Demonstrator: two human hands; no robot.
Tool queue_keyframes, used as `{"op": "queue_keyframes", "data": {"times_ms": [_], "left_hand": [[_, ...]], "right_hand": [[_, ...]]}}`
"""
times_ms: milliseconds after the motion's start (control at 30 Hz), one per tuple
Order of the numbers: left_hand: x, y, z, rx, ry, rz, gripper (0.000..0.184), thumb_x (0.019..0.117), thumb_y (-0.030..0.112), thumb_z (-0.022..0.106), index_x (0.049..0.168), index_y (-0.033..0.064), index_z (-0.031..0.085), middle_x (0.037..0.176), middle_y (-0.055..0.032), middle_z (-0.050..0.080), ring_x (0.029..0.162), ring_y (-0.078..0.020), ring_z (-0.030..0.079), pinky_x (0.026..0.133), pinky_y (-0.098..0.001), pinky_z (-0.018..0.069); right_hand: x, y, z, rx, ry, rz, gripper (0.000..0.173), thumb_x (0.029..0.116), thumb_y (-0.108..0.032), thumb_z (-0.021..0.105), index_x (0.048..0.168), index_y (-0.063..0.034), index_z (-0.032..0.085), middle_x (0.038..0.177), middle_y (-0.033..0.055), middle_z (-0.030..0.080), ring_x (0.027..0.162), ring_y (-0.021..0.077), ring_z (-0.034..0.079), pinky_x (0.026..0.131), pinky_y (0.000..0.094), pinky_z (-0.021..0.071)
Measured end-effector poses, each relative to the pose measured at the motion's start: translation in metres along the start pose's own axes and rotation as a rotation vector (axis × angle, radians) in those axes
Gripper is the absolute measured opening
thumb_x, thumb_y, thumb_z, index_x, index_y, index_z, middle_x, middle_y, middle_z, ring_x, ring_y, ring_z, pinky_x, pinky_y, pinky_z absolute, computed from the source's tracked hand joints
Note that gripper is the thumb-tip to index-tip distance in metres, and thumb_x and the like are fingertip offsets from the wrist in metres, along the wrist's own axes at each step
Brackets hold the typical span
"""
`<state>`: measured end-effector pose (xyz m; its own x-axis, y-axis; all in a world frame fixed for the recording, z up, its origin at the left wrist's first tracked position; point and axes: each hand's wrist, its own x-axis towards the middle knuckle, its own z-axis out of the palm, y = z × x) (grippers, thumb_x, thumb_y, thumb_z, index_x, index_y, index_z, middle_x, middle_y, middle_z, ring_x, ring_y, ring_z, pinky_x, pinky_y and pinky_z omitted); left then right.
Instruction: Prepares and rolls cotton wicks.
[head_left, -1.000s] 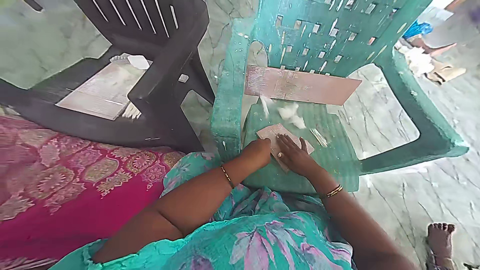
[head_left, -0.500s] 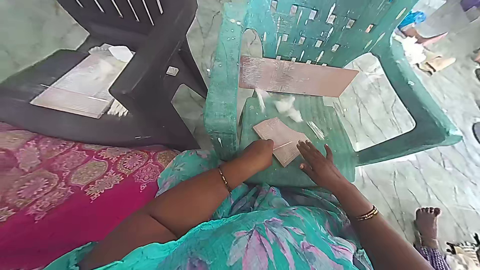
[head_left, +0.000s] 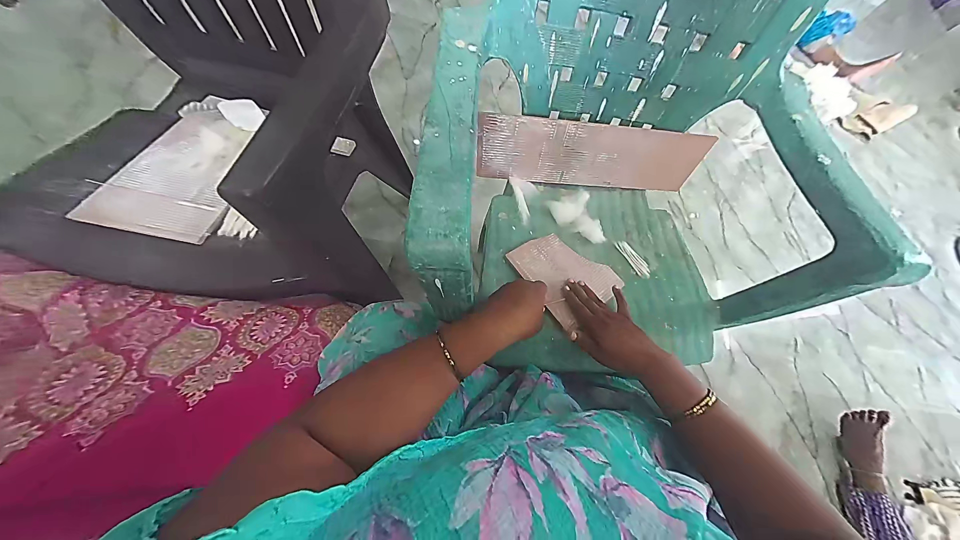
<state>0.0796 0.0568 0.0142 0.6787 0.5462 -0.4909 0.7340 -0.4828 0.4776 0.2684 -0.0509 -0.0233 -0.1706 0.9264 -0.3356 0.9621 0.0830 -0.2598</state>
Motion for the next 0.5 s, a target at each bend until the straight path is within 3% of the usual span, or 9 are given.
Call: {"op": "queue_keyframes", "data": {"times_ms": [67,133,233,300,367,500], "left_hand": [[-0.002,0.004,0.003,0.018,-0.038,0.029,0.024,0.1052,0.014,0.053,0.121,-0.0013,0.062,0.113,-0.0215,0.068,0.11,-0.0377,0.066,0.093,-0.056,0.0535],[-0.004,0.006,0.007,0.031,-0.058,0.047,0.023,0.1048,0.014,0.053,0.12,-0.0007,0.062,0.111,-0.0209,0.067,0.109,-0.037,0.067,0.092,-0.0555,0.054],[-0.006,0.008,0.01,0.033,-0.055,0.073,0.022,0.1041,0.014,0.054,0.12,0.0002,0.063,0.11,-0.02,0.068,0.108,-0.0368,0.067,0.091,-0.0556,0.054],[-0.009,0.009,0.01,0.025,-0.055,0.08,0.022,0.1048,0.015,0.054,0.119,0.0007,0.063,0.11,-0.0194,0.068,0.108,-0.0361,0.067,0.091,-0.0554,0.0539],[-0.01,0.011,0.009,0.014,-0.065,0.088,0.023,0.1064,0.017,0.052,0.12,0.0007,0.062,0.11,-0.0191,0.068,0.107,-0.0351,0.067,0.091,-0.0548,0.0539],[-0.011,0.012,0.01,-0.027,-0.081,0.136,0.024,0.107,0.017,0.052,0.119,0.0013,0.064,0.11,-0.0184,0.068,0.108,-0.0339,0.066,0.094,-0.0544,0.0523]], "right_hand": [[-0.02,0.0,0.002,-0.009,-0.044,0.012,0.073,0.1069,-0.057,0.026,0.166,-0.0133,0.018,0.173,0.0047,0.016,0.16,0.0221,0.01,0.119,0.0725,-0.0032],[-0.038,0.003,0.003,0.008,-0.027,-0.009,0.071,0.1068,-0.057,0.026,0.164,-0.0152,0.026,0.171,0.0025,0.023,0.159,0.0214,0.016,0.12,0.0722,-0.0016],[-0.057,0.013,0.012,0.101,0.254,-0.08,0.057,0.105,-0.051,0.042,0.146,-0.0149,0.058,0.151,0.0018,0.056,0.148,0.0278,0.042,0.115,0.0785,0.0081],[-0.059,0.014,0.019,0.113,0.469,-0.052,0.041,0.1023,-0.041,0.053,0.129,-0.0143,0.071,0.132,0.0029,0.07,0.134,0.0303,0.057,0.111,0.079,0.0174],[-0.057,0.013,0.024,0.099,0.609,0.022,0.031,0.1011,-0.032,0.058,0.119,-0.014,0.075,0.122,0.0046,0.073,0.125,0.0307,0.063,0.109,0.0759,0.0255],[-0.047,0.004,0.027,0.077,0.678,0.1,0.025,0.0992,-0.024,0.063,0.119,-0.0143,0.075,0.123,0.0059,0.073,0.126,0.0319,0.061,0.108,0.0725,0.0303]]}}
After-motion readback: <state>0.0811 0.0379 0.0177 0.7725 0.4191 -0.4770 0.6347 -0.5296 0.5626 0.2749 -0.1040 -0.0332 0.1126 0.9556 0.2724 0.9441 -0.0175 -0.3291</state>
